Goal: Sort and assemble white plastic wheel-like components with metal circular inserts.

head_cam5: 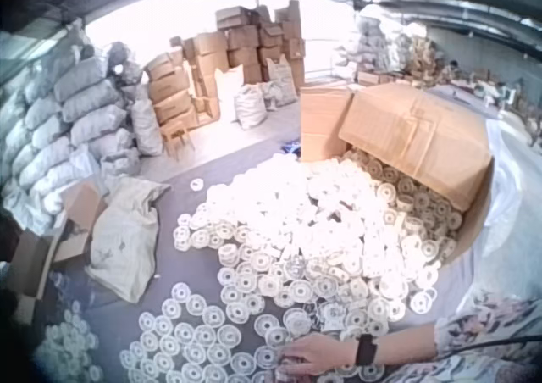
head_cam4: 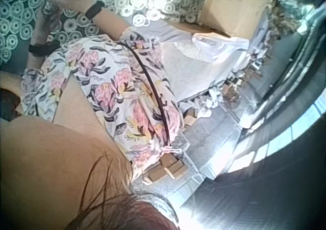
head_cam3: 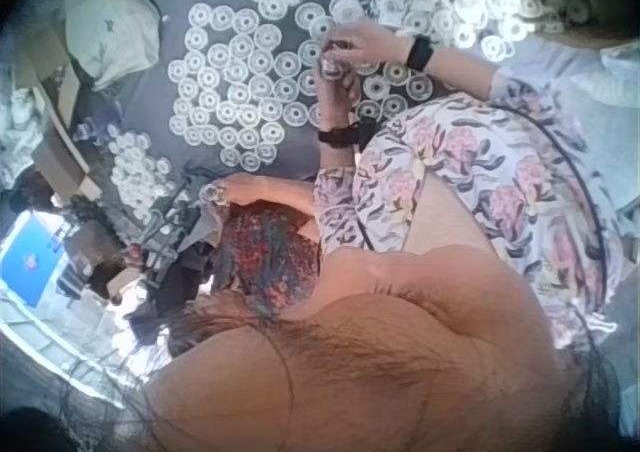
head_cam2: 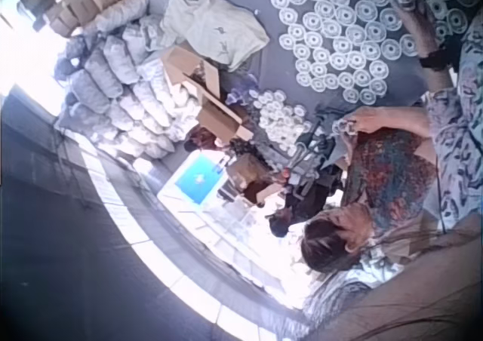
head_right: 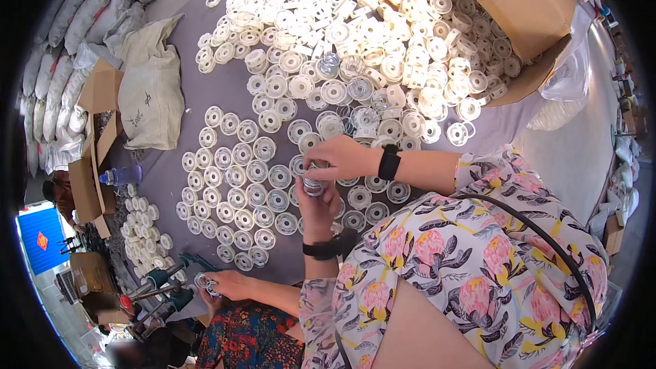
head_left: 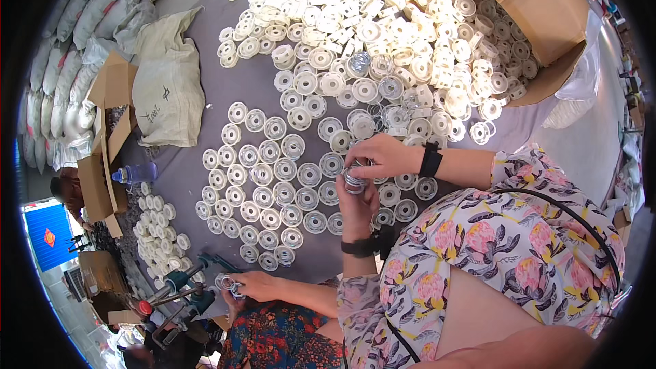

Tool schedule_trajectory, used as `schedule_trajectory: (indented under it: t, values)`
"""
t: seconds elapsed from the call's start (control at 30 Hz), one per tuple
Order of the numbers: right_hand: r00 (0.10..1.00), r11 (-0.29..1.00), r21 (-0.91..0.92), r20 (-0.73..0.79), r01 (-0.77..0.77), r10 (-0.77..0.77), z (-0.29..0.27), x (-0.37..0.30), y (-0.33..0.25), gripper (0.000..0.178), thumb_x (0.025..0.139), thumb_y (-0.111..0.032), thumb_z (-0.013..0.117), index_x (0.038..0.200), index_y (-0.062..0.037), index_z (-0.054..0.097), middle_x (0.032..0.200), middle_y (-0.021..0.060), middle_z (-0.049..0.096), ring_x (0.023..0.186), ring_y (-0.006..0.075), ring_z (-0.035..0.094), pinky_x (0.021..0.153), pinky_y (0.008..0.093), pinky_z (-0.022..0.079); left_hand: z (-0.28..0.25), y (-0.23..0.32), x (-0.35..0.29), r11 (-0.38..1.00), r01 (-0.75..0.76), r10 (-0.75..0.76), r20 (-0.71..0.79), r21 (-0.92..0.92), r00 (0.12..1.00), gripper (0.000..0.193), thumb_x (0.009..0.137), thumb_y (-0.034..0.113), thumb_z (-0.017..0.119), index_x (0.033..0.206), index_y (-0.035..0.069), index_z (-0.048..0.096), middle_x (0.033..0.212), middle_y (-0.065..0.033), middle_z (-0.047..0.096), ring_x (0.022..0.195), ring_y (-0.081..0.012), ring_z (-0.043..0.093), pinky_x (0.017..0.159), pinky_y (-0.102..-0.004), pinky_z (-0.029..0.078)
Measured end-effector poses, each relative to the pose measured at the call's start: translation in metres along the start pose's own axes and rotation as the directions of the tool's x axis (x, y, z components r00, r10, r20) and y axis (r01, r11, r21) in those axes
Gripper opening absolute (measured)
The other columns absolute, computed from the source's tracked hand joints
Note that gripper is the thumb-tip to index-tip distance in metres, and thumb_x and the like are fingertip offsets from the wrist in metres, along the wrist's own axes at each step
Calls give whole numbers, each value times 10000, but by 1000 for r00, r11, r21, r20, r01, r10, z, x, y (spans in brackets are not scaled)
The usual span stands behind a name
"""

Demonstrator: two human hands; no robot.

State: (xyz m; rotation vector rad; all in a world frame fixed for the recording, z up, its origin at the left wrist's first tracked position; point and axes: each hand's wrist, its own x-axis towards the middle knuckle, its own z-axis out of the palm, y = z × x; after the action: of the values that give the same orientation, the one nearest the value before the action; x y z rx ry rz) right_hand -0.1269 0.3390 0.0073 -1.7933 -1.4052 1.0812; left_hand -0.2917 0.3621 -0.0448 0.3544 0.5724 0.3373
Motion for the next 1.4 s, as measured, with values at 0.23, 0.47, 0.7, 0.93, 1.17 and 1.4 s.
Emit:
schedule_trajectory:
  t: [0.23, 0.47, 0.7, 0.93, 1.17, 1.4]
  values:
    - [997, 995, -95, -67, 36, -43, 4, 3, 5, 304, 815, -390, 567, 897, -99, 595, 597, 45, 546, 543, 195, 542, 516, 310, 416, 23, 7, -8, 990, 110, -70, -361, 93, 930, 518, 880, 521, 262, 724, 72, 467, 491, -32, 394, 328, -160, 324, 307, -247, 275]
    - [981, 993, 62, -159, -104, 113, -10, 28, 14, 317, 854, -341, 542, 977, -49, 549, 697, 29, 545, 588, 106, 475, 536, 265, 405, -2, -2, -29, 941, 315, -312, 45, -125, 949, 426, 867, 400, 363, 953, 16, 527, 763, -123, 571, 623, -218, 565, 516, -316, 481]
    - [910, 911, 128, 198, -393, 365, 36, 12, 1, 491, 856, -450, 498, 1111, -33, 541, 897, 122, 621, 726, 168, 598, 635, 287, 476, -12, 10, -12, 962, -81, 140, -216, 262, 966, 342, 850, 197, 541, 1148, 58, 450, 1069, -78, 498, 813, -159, 596, 553, -280, 527]
    - [812, 805, 212, 353, -553, 465, 59, 27, -5, 577, 875, -480, 459, 1227, -23, 443, 974, 148, 587, 711, 174, 595, 620, 301, 482, -79, 23, -36, 989, -101, 137, -390, 112, 911, 365, 761, 103, 664, 1082, 38, 503, 955, -66, 569, 733, -133, 598, 495, -202, 464]
    - [790, 812, 166, 402, -560, 463, 67, 34, 2, 542, 892, -453, 452, 1227, -28, 439, 760, 72, 565, 632, 117, 551, 543, 260, 439, -181, 95, -62, 188, 408, 779, -389, 893, 492, 389, 716, 238, 719, 968, -27, 588, 936, -127, 605, 804, -227, 593, 723, -351, 469]
    - [765, 810, 148, 457, -568, 453, 58, 30, 13, 501, 884, -419, 486, 1208, -36, 474, 760, 52, 583, 631, 103, 553, 535, 256, 444, -158, 91, -62, 97, 531, 884, -317, 842, 343, 343, 774, 248, 668, 950, -31, 571, 912, -122, 608, 823, -222, 574, 765, -325, 451]
